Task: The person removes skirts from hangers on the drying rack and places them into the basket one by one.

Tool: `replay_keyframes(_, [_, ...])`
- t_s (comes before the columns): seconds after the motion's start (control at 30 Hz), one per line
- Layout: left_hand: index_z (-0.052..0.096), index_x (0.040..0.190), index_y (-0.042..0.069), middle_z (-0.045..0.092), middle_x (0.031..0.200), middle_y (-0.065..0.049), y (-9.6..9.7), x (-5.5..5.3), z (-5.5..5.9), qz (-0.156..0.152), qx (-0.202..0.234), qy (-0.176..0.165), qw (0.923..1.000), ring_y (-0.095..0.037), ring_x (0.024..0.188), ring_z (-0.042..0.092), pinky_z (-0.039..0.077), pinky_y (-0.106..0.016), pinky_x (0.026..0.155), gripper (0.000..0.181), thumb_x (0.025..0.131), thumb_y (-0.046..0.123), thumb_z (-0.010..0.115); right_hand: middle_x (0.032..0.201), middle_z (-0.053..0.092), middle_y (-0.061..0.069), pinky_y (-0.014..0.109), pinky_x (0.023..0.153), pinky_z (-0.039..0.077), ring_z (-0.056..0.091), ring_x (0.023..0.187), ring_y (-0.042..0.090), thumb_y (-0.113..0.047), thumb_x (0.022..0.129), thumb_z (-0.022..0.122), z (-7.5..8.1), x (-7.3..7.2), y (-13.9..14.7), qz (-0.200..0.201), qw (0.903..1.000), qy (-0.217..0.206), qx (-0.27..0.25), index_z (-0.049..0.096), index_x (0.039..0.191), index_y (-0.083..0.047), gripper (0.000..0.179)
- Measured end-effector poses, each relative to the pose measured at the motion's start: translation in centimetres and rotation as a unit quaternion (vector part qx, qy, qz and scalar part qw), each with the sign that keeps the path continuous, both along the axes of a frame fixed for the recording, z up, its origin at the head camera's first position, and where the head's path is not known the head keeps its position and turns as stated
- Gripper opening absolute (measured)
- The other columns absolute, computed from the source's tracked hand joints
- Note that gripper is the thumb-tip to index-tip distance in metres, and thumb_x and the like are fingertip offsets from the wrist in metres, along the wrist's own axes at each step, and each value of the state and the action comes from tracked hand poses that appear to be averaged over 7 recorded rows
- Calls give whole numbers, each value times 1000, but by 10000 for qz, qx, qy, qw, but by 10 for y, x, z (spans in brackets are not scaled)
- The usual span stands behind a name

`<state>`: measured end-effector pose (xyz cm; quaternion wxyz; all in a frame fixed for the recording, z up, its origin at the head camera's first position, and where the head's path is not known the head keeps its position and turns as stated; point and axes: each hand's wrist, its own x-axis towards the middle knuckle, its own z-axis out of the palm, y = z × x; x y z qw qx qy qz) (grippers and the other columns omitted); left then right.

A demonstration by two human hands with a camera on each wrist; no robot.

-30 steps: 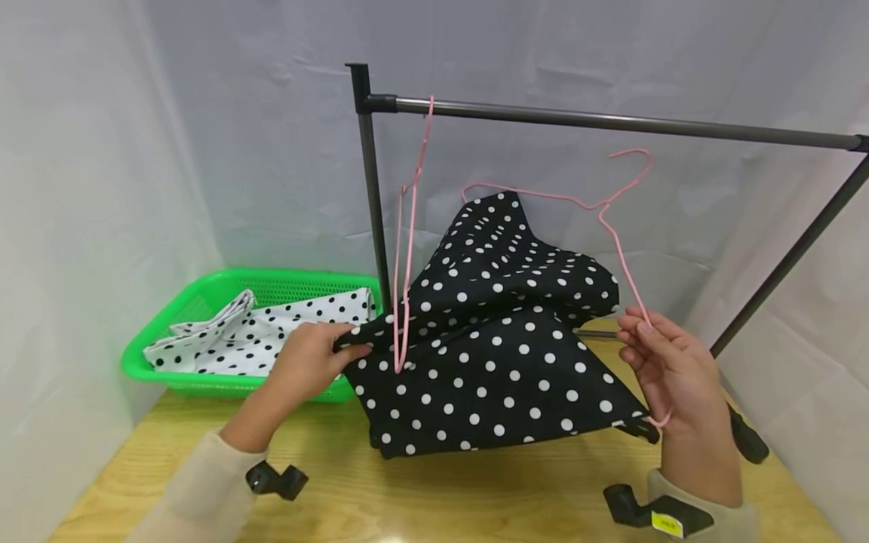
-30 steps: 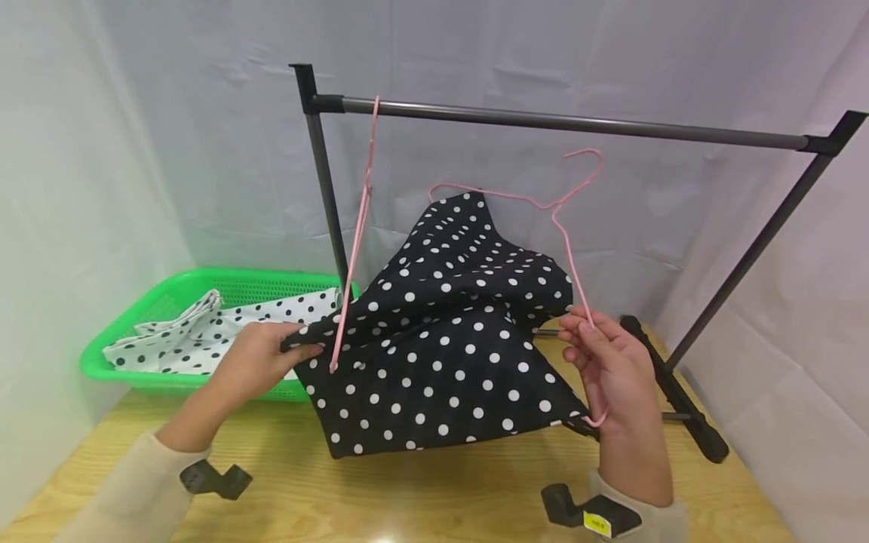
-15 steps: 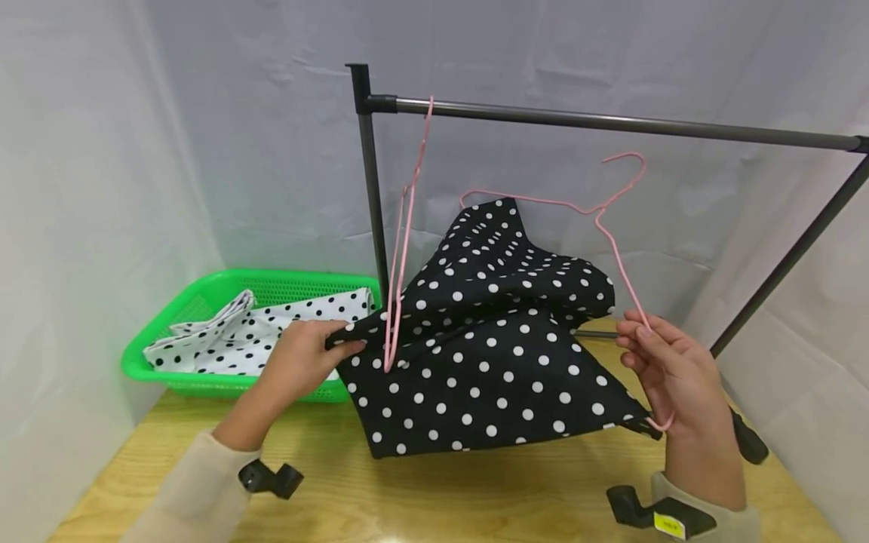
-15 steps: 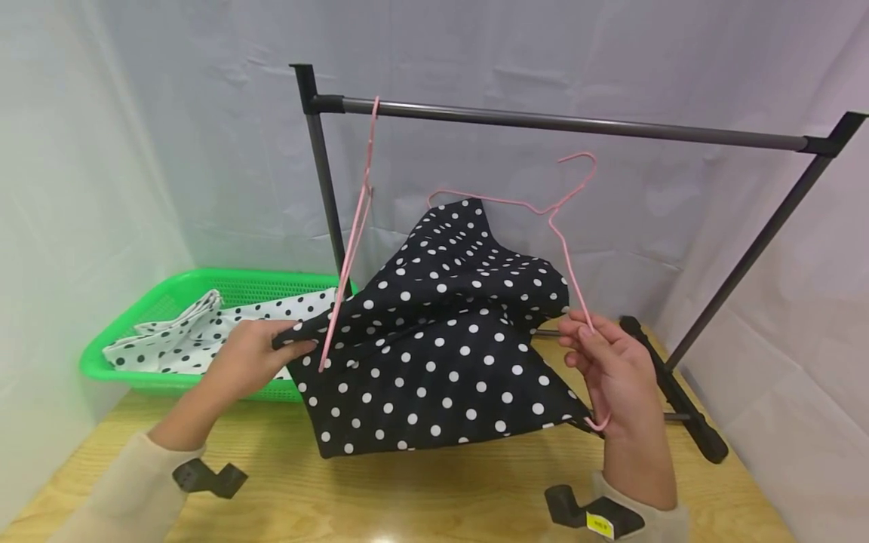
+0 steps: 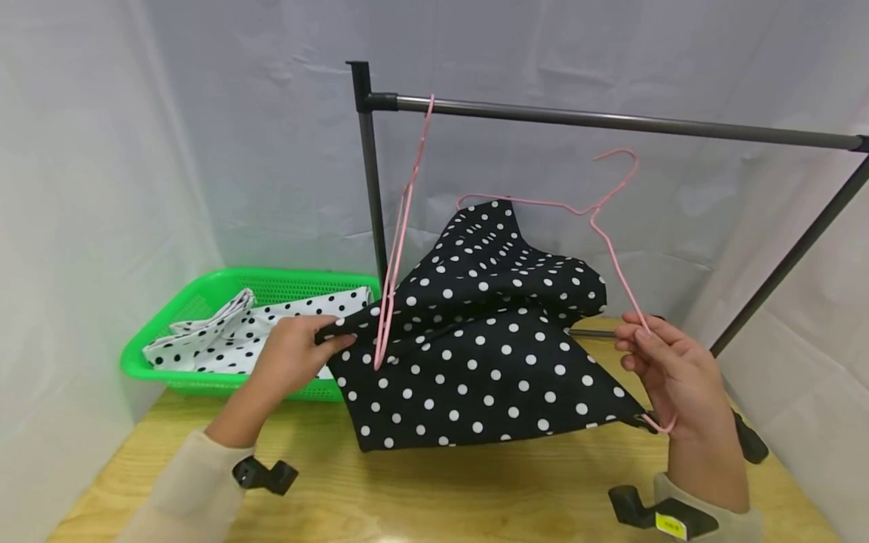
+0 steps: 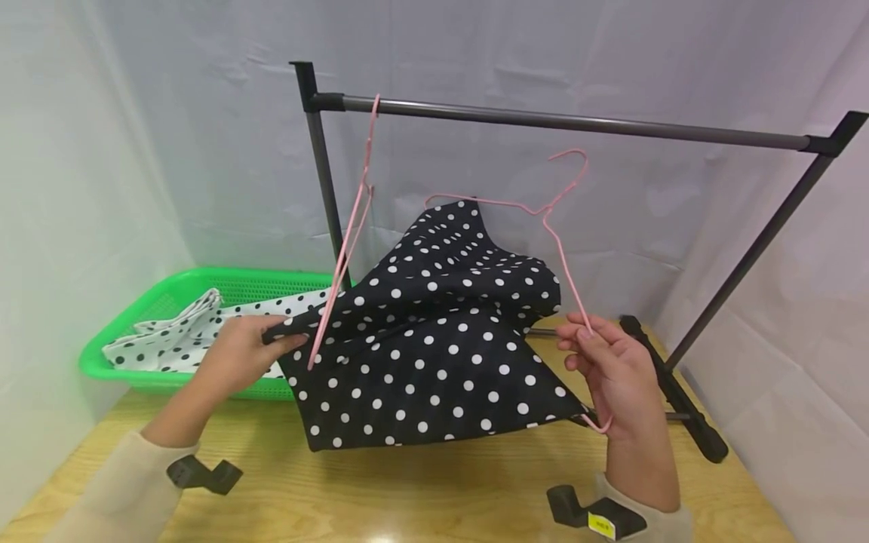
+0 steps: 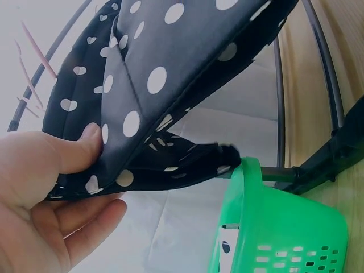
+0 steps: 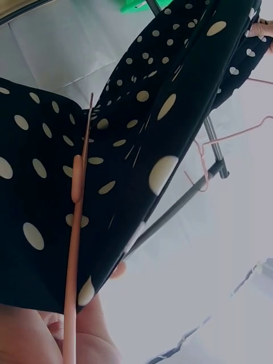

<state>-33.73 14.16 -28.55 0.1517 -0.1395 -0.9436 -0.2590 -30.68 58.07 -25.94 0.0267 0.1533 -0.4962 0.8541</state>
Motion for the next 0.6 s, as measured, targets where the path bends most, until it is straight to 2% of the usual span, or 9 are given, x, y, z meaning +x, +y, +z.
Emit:
replay_keyframes(0.1, [77, 96, 5, 73, 82, -9, -1, -1, 0, 153, 70, 167, 9997, -14, 57, 55, 47, -36, 61, 18, 87, 20, 74, 91, 73, 10, 21, 64, 54, 69, 78, 16, 5, 100, 43, -1, -1, 0, 63, 9997, 208, 73, 70, 106, 3, 27])
replay_keyframes(0.17, [77, 98, 4, 74, 90, -13, -3, -1, 0, 251, 240, 149, 9993, -20, 66, 63, 50, -40, 66, 21, 86, 21, 75, 92, 73, 11, 21, 64, 54, 69, 78, 17, 6, 101, 40, -3, -2, 0, 139, 9992, 357, 93, 69, 107, 4, 29])
replay_keyframes(0.27, [77, 100, 5, 73, 96, -13, -5, -1, 1, 435, 713, -196, 9963, -27, 84, 67, 52, -43, 72, 27, 86, 27, 76, 93, 73, 12, 21, 64, 54, 68, 79, 17, 8, 101, 38, -4, -3, 0, 243, 9984, 487, 118, 67, 109, 6, 30])
replay_keyframes(0.33, [76, 103, 5, 73, 98, -13, -6, -1, 1, 572, 1144, -497, 9905, -27, 89, 66, 51, -40, 72, 33, 86, 33, 75, 93, 73, 12, 21, 65, 54, 68, 79, 17, 8, 101, 37, -5, -3, -1, 263, 9982, 526, 153, 67, 110, 5, 31])
replay_keyframes(0.43, [74, 110, 5, 73, 101, -13, -8, -3, 1, 697, 1942, -871, 9746, -22, 89, 64, 49, -32, 72, 42, 85, 39, 75, 94, 73, 11, 21, 65, 54, 68, 79, 17, 8, 101, 38, -5, -3, -1, 239, 9981, 533, 203, 67, 109, 4, 31])
replay_keyframes(0.6, [69, 117, 1, 73, 102, -6, -5, -6, 1, 717, 3203, -1067, 9385, -6, 91, 61, 48, -23, 78, 45, 87, 34, 74, 94, 73, 11, 21, 65, 55, 69, 79, 17, 7, 101, 38, -4, -2, -1, 217, 9982, 527, 186, 67, 110, 5, 30])
